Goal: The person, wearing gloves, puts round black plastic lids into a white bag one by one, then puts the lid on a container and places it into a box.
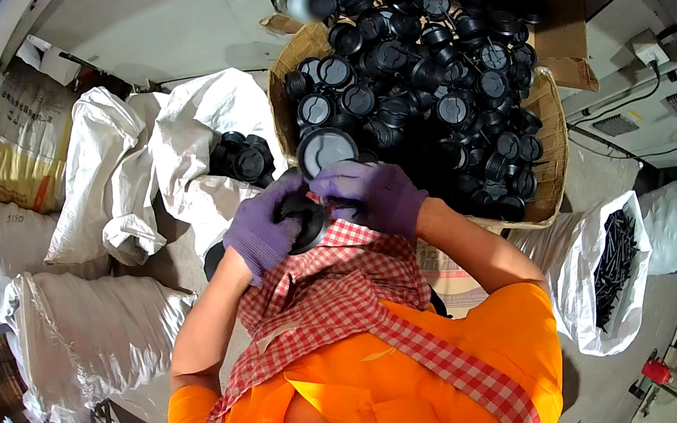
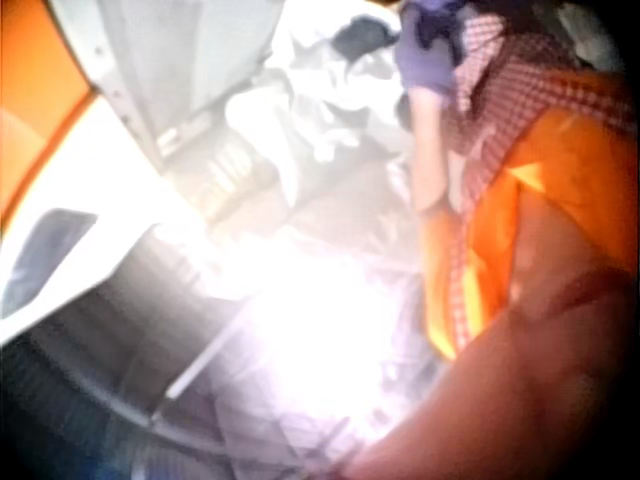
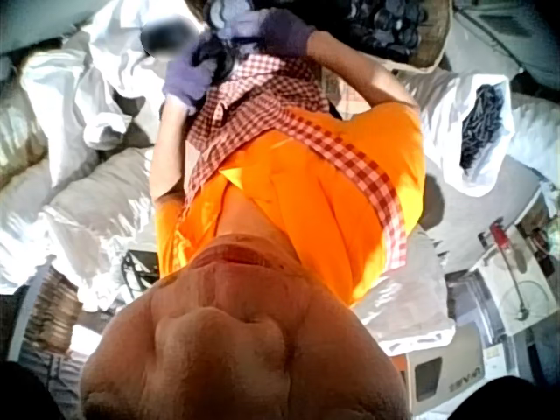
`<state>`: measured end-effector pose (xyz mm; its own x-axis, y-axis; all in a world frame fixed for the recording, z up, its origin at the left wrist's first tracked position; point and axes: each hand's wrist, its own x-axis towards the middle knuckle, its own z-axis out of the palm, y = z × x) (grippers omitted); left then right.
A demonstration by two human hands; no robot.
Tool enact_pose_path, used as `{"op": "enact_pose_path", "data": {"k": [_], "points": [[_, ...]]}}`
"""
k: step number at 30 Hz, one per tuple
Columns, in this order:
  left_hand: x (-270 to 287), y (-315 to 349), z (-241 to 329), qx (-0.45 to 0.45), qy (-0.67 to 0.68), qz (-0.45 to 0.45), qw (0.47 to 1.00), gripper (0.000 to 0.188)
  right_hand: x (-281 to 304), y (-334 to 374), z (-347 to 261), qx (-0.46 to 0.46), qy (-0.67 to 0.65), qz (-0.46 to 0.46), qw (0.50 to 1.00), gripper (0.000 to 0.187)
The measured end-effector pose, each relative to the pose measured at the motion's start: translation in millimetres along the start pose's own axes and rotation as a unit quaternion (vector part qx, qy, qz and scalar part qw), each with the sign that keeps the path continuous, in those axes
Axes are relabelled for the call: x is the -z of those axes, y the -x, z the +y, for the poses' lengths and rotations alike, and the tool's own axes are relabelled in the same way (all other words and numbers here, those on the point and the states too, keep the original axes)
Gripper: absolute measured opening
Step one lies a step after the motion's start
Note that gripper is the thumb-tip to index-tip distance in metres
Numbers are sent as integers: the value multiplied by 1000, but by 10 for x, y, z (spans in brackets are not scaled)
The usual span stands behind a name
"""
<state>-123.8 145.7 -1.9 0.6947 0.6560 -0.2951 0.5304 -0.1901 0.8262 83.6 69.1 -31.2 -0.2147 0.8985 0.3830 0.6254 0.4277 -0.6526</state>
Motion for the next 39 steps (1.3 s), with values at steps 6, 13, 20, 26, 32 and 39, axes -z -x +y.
{"op": "enact_pose_path", "data": {"k": [6,13,20,26,32,39], "points": [[-4,42,-30,128,139,-11,982,40,-51,3,-132,-18,194,-86,977,20],[10,56,-52,135,269,-27,953,39,-45,16,-137,33,35,-68,996,28],[-77,60,94,-255,-264,80,927,28,-141,-18,-128,-124,75,-174,974,22],[45,146,16,-30,251,0,968,37,77,-182,-93,-123,-431,-318,836,16],[-155,152,-71,-156,261,129,944,41,-252,-244,78,-146,-701,-40,697,4],[-245,-112,-78,4,452,110,885,38,-443,-463,212,-191,-345,172,903,10]]}}
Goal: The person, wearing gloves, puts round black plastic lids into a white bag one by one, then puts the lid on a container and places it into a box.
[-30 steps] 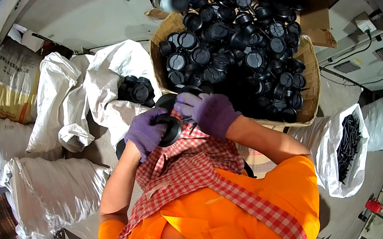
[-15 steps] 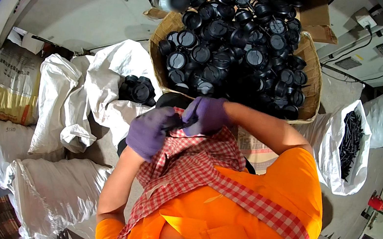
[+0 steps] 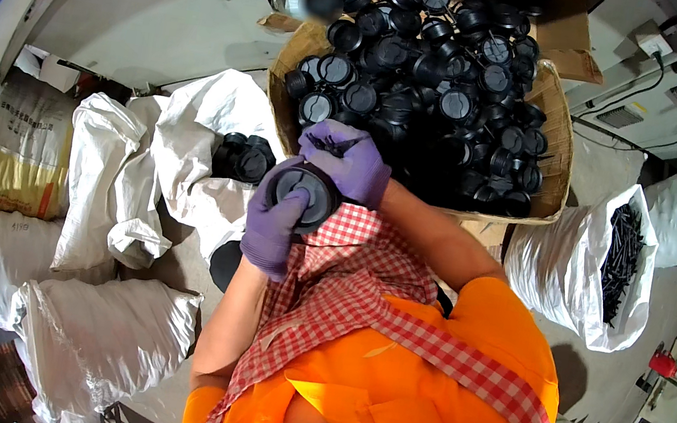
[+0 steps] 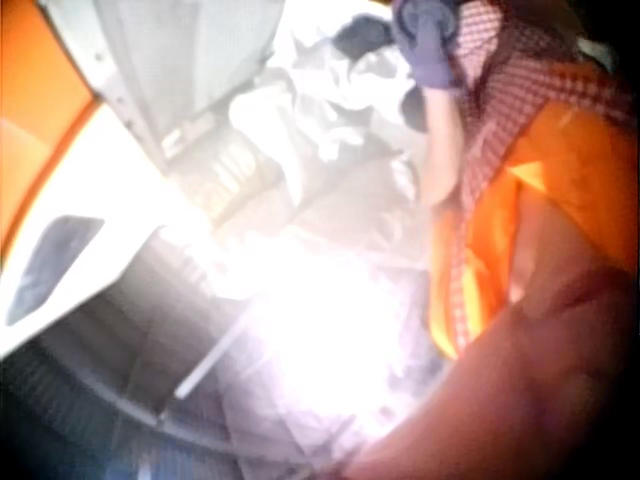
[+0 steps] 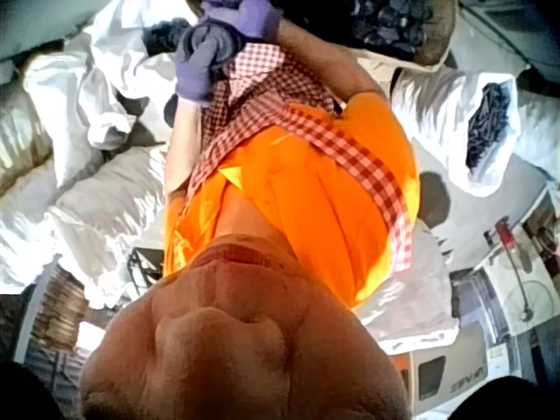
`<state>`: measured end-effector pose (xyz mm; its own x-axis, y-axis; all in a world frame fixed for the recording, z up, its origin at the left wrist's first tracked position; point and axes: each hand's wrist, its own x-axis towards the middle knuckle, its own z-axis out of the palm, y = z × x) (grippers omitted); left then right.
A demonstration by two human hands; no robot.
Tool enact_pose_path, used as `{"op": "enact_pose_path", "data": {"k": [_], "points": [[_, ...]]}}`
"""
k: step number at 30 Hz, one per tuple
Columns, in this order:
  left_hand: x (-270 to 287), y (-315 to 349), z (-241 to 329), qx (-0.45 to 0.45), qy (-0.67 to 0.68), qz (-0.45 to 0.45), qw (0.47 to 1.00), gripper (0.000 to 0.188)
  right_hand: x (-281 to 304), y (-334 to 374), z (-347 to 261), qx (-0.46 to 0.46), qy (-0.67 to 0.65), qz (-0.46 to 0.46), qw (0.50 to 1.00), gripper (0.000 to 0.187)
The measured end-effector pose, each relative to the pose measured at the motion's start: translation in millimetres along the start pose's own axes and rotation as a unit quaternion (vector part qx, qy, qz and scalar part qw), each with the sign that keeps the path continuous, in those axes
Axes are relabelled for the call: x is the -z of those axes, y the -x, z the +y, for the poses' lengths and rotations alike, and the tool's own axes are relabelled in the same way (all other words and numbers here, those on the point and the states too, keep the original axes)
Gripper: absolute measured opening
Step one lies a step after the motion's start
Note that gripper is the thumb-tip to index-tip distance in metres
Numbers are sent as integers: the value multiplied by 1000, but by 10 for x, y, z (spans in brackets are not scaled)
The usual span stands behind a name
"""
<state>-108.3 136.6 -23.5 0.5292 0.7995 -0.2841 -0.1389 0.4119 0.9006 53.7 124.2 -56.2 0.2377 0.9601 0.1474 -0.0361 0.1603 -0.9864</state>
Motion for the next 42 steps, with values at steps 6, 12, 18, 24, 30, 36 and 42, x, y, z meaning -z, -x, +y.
{"op": "enact_pose_path", "data": {"k": [6,12,18,24,30,36,42], "points": [[0,-163,366,-364,-531,43,764,46,556,-360,422,79,360,286,884,11],[553,-399,276,-287,-637,135,702,64,1743,-810,739,-281,402,370,789,32],[527,-487,-304,-74,-380,-28,921,48,1836,-460,952,-215,718,80,657,24],[-66,-463,-203,11,-43,-7,999,53,264,320,415,-239,-216,266,909,24],[307,-548,-269,35,-67,87,993,41,243,382,99,119,173,159,965,16],[194,-234,150,142,-385,-196,891,46,351,212,-368,134,206,-225,943,42],[394,-204,22,201,-157,-63,965,34,359,263,-264,43,319,-294,900,38]]}}
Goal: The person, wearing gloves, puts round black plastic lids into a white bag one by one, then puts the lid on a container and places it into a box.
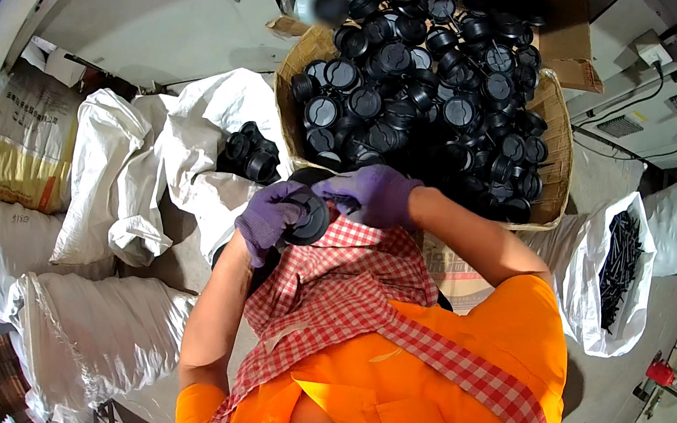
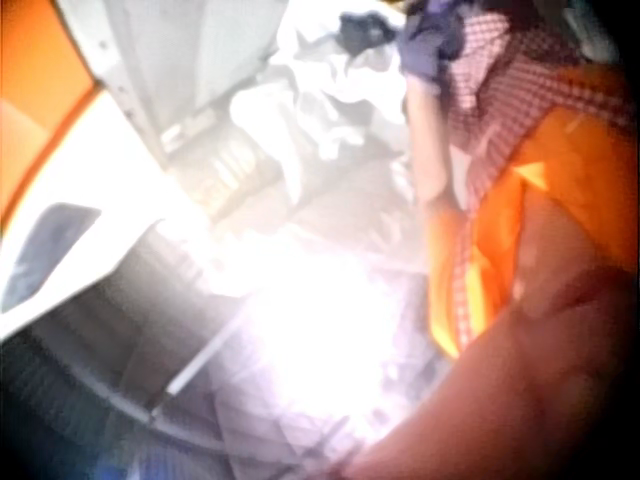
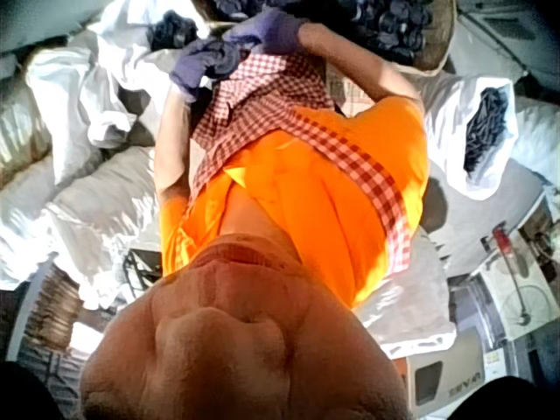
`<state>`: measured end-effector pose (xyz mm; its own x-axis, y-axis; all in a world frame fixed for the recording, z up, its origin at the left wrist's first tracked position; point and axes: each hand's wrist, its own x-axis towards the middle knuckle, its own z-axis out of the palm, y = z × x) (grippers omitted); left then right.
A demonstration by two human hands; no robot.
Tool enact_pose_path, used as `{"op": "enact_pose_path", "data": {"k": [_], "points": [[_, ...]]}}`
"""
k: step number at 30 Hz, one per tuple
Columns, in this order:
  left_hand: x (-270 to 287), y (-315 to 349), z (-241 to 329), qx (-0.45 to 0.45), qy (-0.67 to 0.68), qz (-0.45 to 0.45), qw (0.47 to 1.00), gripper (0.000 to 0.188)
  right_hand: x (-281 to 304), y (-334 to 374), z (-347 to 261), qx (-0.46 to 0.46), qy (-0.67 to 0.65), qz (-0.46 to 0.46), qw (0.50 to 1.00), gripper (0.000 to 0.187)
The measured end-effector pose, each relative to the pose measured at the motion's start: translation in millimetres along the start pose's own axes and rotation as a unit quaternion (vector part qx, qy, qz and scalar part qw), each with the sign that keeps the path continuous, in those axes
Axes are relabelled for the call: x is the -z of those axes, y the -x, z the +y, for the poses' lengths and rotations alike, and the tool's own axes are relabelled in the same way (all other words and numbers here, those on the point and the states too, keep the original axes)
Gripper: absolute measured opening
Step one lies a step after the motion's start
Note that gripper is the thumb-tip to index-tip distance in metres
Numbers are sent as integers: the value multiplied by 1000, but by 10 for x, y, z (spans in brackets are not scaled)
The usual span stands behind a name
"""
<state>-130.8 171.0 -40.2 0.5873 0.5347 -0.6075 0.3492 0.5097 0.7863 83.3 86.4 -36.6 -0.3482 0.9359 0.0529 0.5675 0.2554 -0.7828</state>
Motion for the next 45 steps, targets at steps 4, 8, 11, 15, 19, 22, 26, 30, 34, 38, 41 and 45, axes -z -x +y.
{"op": "enact_pose_path", "data": {"k": [4,8,11,15,19,22,26,30,34,38,41,45], "points": [[-207,115,57,-176,-300,70,935,37,-164,-28,-57,-80,40,18,996,28],[-230,381,281,-325,-606,10,726,41,-52,-68,-192,-153,-27,-161,975,23],[-88,454,262,-186,-177,-124,958,39,240,11,-241,-159,-470,-263,828,21],[-94,475,130,-142,56,-117,981,42,36,-61,-123,-70,-479,-243,841,17],[-44,528,142,-145,-2,-137,980,38,-250,-138,65,8,-414,-216,884,15],[185,447,-67,-269,20,-90,959,35,-168,-148,6,35,-384,-225,895,17],[151,484,117,-308,308,-118,892,41,41,-114,-93,77,-590,-137,792,17],[-318,434,-1,-349,-38,-38,936,46,-100,-299,-117,79,-637,39,766,16],[-297,88,-98,-425,-271,58,862,42,-271,-471,123,34,-474,296,828,14],[-416,32,104,-338,-335,189,859,45,-473,-514,435,-25,-104,440,892,11],[-408,115,181,-274,-550,269,742,54,-402,-541,603,-161,46,365,916,20],[24,-48,150,-335,-483,299,752,58,-115,-320,1391,-316,76,389,862,22]]}}
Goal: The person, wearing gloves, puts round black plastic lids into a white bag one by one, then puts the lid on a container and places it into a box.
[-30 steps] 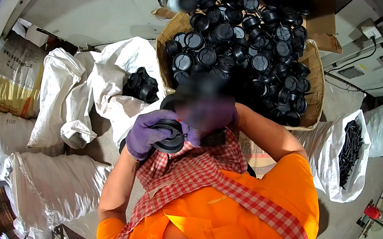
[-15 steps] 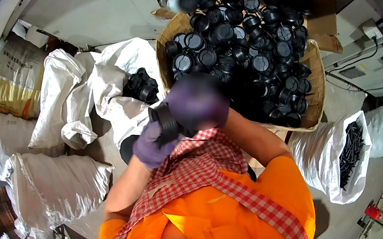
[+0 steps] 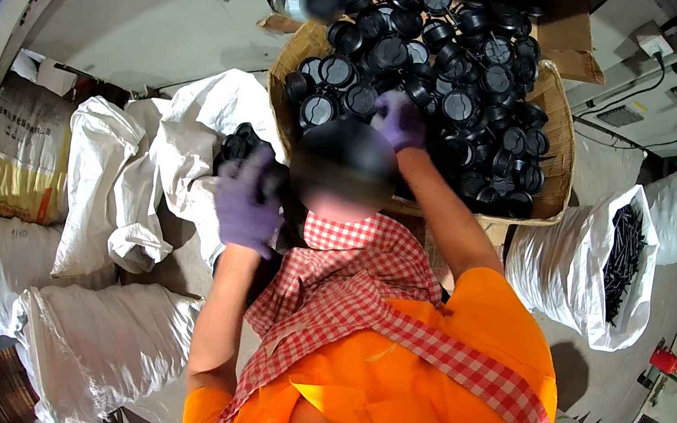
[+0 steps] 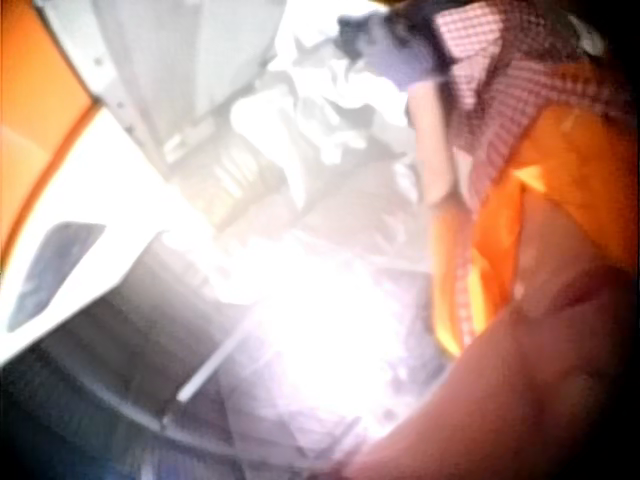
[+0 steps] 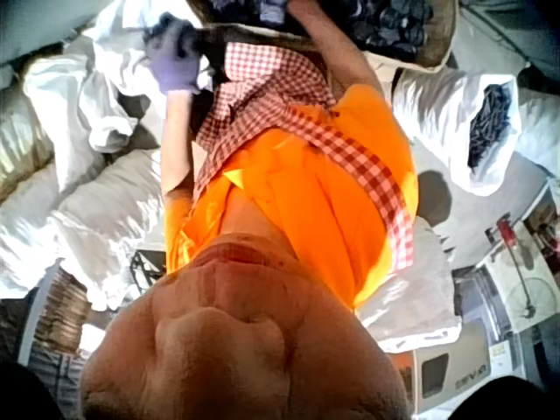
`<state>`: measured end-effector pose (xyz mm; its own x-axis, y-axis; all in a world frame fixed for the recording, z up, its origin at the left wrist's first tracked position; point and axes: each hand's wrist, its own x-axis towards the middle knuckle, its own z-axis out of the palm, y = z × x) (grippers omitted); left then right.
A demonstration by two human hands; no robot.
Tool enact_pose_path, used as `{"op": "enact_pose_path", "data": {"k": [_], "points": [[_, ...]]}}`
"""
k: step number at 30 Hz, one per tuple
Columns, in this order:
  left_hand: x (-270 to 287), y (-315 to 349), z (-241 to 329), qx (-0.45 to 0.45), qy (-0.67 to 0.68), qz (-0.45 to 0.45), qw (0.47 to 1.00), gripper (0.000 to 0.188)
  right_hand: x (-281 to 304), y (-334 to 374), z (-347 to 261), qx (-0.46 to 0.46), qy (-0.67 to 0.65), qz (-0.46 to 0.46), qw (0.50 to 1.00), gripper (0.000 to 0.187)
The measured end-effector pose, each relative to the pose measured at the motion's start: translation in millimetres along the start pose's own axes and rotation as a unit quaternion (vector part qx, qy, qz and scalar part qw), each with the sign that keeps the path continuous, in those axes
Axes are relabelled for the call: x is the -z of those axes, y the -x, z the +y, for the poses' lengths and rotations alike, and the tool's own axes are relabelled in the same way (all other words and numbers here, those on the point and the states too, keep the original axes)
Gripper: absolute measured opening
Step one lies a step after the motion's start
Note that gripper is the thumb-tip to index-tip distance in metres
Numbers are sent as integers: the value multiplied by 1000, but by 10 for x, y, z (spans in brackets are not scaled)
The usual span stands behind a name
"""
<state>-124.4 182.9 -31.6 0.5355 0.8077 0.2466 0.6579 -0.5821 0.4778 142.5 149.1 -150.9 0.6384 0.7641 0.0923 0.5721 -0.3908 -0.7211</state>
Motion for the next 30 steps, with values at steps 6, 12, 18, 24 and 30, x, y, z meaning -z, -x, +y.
{"op": "enact_pose_path", "data": {"k": [6,12,18,24,30], "points": [[-154,-25,-806,114,-214,55,969,65,197,-435,527,-69,161,-43,984,31],[-287,117,-592,30,51,-179,982,56,-111,-584,863,-77,211,-165,960,31],[-244,204,-557,63,86,-216,970,52,67,-449,770,-38,216,-136,966,32],[-402,305,-931,81,-17,-198,977,47,341,-670,539,-23,144,19,989,40],[-313,425,-848,120,49,-248,960,47,323,-1079,730,-110,210,-93,967,44]]}}
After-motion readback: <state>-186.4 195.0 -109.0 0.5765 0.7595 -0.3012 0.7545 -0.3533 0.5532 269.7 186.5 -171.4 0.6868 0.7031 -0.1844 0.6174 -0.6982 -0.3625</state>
